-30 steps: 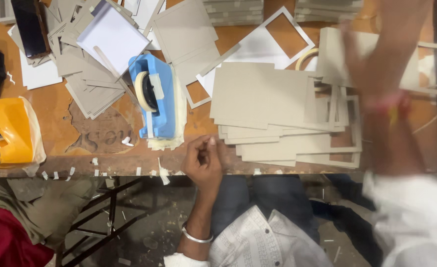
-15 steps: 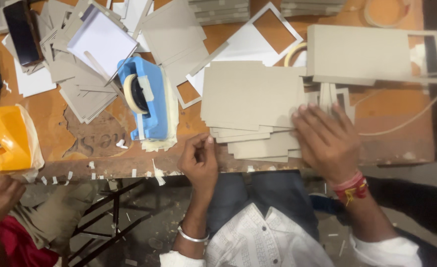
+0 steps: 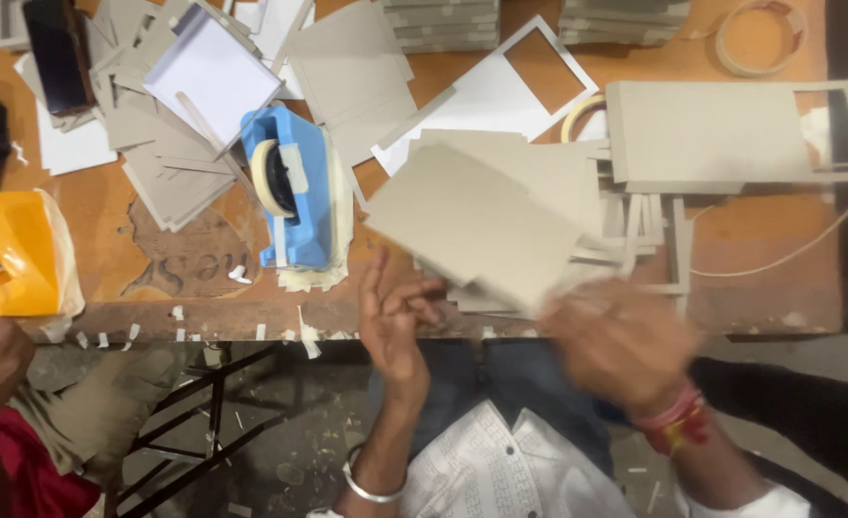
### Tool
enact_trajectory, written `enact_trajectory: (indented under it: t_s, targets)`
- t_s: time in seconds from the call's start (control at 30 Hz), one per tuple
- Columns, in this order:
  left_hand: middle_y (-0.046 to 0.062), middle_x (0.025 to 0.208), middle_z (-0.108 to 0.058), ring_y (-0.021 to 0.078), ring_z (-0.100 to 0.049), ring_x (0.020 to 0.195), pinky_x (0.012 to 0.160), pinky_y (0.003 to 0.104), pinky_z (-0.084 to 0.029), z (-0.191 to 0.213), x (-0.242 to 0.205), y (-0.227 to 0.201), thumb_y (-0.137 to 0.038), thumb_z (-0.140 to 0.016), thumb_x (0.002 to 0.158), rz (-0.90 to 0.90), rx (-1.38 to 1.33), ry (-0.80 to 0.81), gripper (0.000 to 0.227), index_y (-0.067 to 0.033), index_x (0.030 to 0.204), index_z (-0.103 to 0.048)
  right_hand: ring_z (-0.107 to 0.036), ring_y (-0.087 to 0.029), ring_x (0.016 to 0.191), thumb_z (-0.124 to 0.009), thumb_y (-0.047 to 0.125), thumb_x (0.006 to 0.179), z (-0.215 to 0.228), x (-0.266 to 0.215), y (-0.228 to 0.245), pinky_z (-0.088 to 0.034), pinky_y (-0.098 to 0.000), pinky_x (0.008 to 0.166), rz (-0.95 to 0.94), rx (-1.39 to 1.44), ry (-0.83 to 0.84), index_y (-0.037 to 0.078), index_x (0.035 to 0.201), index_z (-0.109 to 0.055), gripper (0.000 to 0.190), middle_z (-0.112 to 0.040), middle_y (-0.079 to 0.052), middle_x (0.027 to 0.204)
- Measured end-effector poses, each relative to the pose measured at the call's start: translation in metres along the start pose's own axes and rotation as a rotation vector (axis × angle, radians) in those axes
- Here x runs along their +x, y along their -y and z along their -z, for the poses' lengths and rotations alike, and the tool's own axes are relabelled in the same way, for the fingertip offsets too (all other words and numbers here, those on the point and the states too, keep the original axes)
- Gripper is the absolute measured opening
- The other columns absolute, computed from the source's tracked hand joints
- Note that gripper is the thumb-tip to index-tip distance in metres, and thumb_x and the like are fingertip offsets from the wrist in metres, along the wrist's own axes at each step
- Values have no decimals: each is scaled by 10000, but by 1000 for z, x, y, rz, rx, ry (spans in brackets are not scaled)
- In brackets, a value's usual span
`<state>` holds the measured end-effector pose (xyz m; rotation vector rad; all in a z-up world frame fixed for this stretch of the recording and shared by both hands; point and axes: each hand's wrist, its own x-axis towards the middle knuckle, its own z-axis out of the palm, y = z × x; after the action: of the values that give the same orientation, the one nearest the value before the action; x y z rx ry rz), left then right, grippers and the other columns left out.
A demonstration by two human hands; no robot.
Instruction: The person assembles small photo frames by placing white inserts into beige cardboard frames and securing them with adhesive tape. They repeatedly pick up frames, align inserts, apply tape, and stack completed units on the table.
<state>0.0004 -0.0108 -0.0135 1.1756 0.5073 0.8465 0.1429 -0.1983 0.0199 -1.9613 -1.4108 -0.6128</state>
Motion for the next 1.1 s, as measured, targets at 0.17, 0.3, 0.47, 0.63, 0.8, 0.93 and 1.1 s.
enact_trajectory:
  t_s: [0.17, 0.3, 0.47, 0.63, 0.8, 0.93, 1.1]
  targets:
    - [88, 996, -733, 111, -684, 939, 833, 221, -550, -1, -10, -1, -90, -701, 981, 119, 74, -113, 513, 57, 1437, -519, -700, -238, 1031, -691, 485, 893, 4, 0, 38, -553, -432, 946, -3, 300, 106, 127, 1032, -702, 384, -762, -84, 977]
    - [58, 943, -685, 94, -631, 844, 742, 207, -498, 0, -23, -12, -57, -703, 992, 212, 166, 83, 391, 69, 1350, -607, -556, -269, 1238, -681, 332, 938, 11, 7, 25, -479, -419, 1075, -464, 519, -145, -27, 1285, -516, 526, -591, -204, 1257]
    - [63, 1173, -673, 111, -626, 1102, 974, 230, -498, -8, -31, -14, -109, -582, 1019, 248, 32, 204, 304, 31, 1287, -553, -640, -227, 1092, -703, 115, 982, 6, -22, 34, -535, -300, 914, -782, 470, -2, -10, 1240, -648, 292, -631, -169, 1277]
    - [26, 920, -574, 87, -488, 830, 725, 265, -408, -19, -41, -12, -320, -479, 1137, 135, 55, 86, 343, 4, 1099, -585, -578, -170, 1022, -686, 174, 970, -7, -44, 49, -491, -271, 875, -839, 908, -78, -33, 1232, -532, 367, -604, -80, 1132]
    - [-4, 738, -454, 98, -392, 644, 575, 285, -279, -28, -42, -18, -616, -419, 1092, -12, -79, 555, 563, -103, 872, -488, -492, -110, 695, -804, 290, 936, 1, -42, 27, -408, -285, 618, -547, 1475, 45, 113, 796, -520, 363, -544, 21, 785]
    - [63, 768, -554, 169, -536, 655, 586, 321, -377, -21, -31, -30, -484, -648, 987, -20, 150, 742, 453, -40, 923, -589, -459, -117, 549, -898, 316, 808, 16, -14, 10, -324, -314, 489, -453, 1249, 402, 96, 648, -479, 499, -492, -2, 614]
    - [51, 916, -678, 212, -674, 848, 729, 381, -580, -15, -29, -51, -242, -764, 969, -530, 320, 573, 178, -98, 996, -663, -733, -174, 714, -684, 286, 874, 56, 32, 5, -609, -272, 591, -184, 794, 172, 69, 763, -647, 246, -690, -49, 715]
